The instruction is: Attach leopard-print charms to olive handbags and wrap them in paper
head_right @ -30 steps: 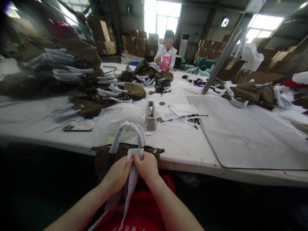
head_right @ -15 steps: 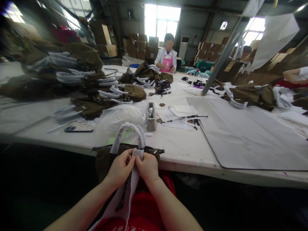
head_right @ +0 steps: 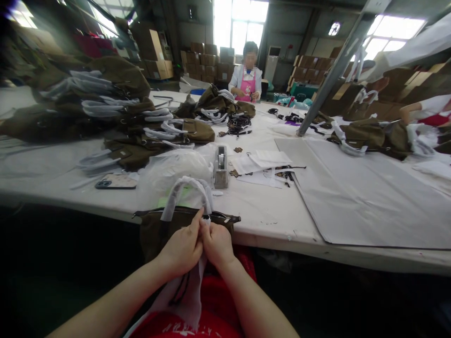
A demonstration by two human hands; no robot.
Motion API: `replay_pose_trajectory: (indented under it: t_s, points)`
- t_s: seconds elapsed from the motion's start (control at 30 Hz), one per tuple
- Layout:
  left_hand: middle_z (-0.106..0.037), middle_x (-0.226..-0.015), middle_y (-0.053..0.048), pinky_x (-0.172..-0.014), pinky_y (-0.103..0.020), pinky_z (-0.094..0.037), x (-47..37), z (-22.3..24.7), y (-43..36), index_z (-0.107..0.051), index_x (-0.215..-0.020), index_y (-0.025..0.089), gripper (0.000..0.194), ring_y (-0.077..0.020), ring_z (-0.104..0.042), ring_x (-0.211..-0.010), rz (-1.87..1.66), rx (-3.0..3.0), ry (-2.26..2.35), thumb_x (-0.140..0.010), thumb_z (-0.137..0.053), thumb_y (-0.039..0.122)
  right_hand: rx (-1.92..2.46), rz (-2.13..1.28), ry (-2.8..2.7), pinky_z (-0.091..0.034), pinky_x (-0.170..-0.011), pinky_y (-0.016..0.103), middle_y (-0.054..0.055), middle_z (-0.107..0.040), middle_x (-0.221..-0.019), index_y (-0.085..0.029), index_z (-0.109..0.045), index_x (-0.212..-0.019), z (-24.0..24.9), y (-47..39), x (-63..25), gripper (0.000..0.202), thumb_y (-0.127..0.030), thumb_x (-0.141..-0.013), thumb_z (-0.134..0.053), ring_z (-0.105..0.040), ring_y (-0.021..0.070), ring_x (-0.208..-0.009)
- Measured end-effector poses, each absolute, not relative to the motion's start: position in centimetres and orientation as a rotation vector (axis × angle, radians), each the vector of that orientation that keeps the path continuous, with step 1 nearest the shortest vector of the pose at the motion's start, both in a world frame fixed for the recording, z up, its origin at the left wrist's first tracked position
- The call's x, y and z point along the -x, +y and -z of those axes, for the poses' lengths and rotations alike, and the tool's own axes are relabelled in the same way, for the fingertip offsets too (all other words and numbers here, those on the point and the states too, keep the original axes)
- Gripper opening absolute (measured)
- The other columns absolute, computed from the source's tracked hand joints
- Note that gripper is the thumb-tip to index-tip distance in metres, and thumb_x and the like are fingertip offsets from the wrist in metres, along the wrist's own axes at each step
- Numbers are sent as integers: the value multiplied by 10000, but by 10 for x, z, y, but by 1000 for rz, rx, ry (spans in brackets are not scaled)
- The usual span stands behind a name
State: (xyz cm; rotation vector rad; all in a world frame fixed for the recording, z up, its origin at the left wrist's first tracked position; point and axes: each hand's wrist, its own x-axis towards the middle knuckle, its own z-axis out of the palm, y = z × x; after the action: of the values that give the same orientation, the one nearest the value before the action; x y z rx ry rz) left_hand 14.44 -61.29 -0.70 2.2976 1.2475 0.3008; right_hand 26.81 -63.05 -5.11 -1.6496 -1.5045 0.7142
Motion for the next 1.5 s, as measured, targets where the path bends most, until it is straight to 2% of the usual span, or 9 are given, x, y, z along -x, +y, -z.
replay_pose_trajectory:
  t_s: [0.17, 0.27, 0.37, 0.6, 0.83, 1.03, 1.23, 1.37, 1.5]
  points:
    - [-650, -805, -47, -736, -327, -489, -132, 10, -605, -382, -1358, 76, 532, -200, -623, -729, -710, -1947, 1182, -863, -452, 258, 1536, -849, -1279, -322, -560, 256, 3, -532, -591, -182, -507, -622, 61, -631, -271, 500, -538, -937, -354, -456, 136, -561]
    - [-626, -769, -35, -659, -295, -466, -123, 14, -602, -605, -964, 142, 316, -184, -587, -693, -749, -1708, 1286, -823, -563, 421, 1469, -945, -1090, -317, -515, 251, -14, -468, -572, -190, -473, -627, 64, -632, -266, 506, -589, -914, -354, -405, 127, -535]
    - [-633, -683, -22, -591, -271, -448, -122, 21, -603, -626, -760, 160, 386, -167, -573, -632, -531, -1266, 1085, -753, -634, 546, 1454, -964, -1102, -331, -519, 253, -8, -487, -583, -189, -483, -631, 63, -632, -261, 507, -594, -912, -361, -426, 132, -546]
    - [-665, -607, -6, -500, -207, -434, -133, 32, -602, -655, -794, 130, 431, -110, -569, -512, -554, -818, 969, -620, -816, 490, 1520, -1012, -1216, -374, -510, 251, 5, -558, -570, -177, -562, -700, 59, -634, -272, 465, -541, -928, -385, -508, 142, -530]
    - [-693, -657, -72, -478, -255, -463, -130, 20, -597, -656, -873, 101, 301, -148, -598, -489, -461, -683, 914, -774, -707, 380, 1135, -1542, -1206, -376, -381, 181, -51, -576, -642, -169, -533, -1185, 50, -649, -287, 553, -441, -737, -707, -473, 85, -437]
    - [-715, -775, -68, -673, -313, -531, -142, 27, -605, -653, -931, 124, 400, -196, -655, -682, -660, -932, 1011, -765, -676, 488, 1464, -1187, -1222, -325, -397, 180, -52, -537, -539, -148, -590, -941, 50, -646, -265, 245, -290, -750, -651, -448, 86, -431]
    - [-707, -788, -54, -739, -344, -505, -132, 46, -599, -672, -844, 157, 430, -243, -643, -756, -743, -1462, 1225, -826, -537, 564, 1562, -1127, -1412, -364, -438, 188, -9, -625, -631, -140, -620, -967, 41, -646, -263, 237, -203, -739, -619, -518, 107, -492]
    - [-707, -800, -50, -750, -326, -498, -124, 53, -586, -679, -827, 160, 482, -261, -639, -816, -654, -1435, 1117, -821, -514, 613, 1656, -1172, -1637, -383, -445, 195, -3, -634, -551, -168, -682, -820, 7, -628, -295, 127, -270, -791, -614, -566, 124, -462]
    - [-688, -759, -42, -722, -307, -483, -123, 61, -579, -679, -777, 166, 534, -256, -616, -789, -605, -1430, 1103, -784, -518, 674, 1719, -760, -1491, -415, -498, 220, 18, -664, -631, -167, -693, -824, -18, -562, -335, 248, -342, -867, -523, -552, 117, -479]
